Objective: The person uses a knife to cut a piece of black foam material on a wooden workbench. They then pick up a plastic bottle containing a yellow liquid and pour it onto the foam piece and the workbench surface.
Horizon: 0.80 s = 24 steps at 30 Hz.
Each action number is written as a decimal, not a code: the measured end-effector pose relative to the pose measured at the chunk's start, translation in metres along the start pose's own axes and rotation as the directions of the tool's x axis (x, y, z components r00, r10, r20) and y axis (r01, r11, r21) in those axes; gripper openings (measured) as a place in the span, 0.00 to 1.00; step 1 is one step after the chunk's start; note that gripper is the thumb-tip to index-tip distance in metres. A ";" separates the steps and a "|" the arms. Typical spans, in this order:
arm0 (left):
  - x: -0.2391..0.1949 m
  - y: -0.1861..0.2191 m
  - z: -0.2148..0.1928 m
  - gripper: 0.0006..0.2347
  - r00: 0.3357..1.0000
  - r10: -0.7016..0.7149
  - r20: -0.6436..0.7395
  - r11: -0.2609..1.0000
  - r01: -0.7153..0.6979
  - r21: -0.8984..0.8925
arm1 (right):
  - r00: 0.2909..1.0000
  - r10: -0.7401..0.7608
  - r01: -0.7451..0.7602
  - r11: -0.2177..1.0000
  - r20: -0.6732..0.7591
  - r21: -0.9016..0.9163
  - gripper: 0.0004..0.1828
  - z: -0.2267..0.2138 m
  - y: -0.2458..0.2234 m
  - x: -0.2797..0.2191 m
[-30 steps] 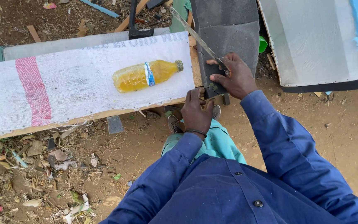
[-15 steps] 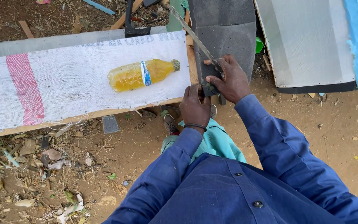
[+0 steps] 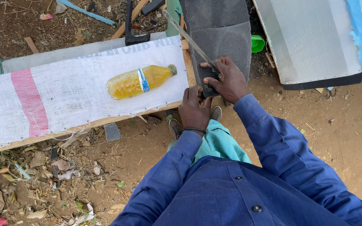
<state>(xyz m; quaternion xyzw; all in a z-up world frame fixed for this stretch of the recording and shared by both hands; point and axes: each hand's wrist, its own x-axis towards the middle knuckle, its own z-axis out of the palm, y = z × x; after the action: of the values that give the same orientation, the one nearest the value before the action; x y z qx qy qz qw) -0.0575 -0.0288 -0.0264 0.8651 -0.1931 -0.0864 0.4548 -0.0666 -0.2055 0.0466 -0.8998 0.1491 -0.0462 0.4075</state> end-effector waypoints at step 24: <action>0.020 0.042 -0.088 0.25 0.993 0.037 -0.108 0.999 -0.040 -0.024 | 0.769 0.341 -0.372 0.926 -0.541 0.056 0.24 -0.012 0.067 -0.084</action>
<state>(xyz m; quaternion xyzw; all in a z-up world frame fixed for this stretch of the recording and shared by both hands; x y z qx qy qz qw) -0.0212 0.0075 0.0585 0.8586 -0.1840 -0.0334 0.4774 -0.1643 -0.2301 0.0073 -0.8156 0.4272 -0.2160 0.3250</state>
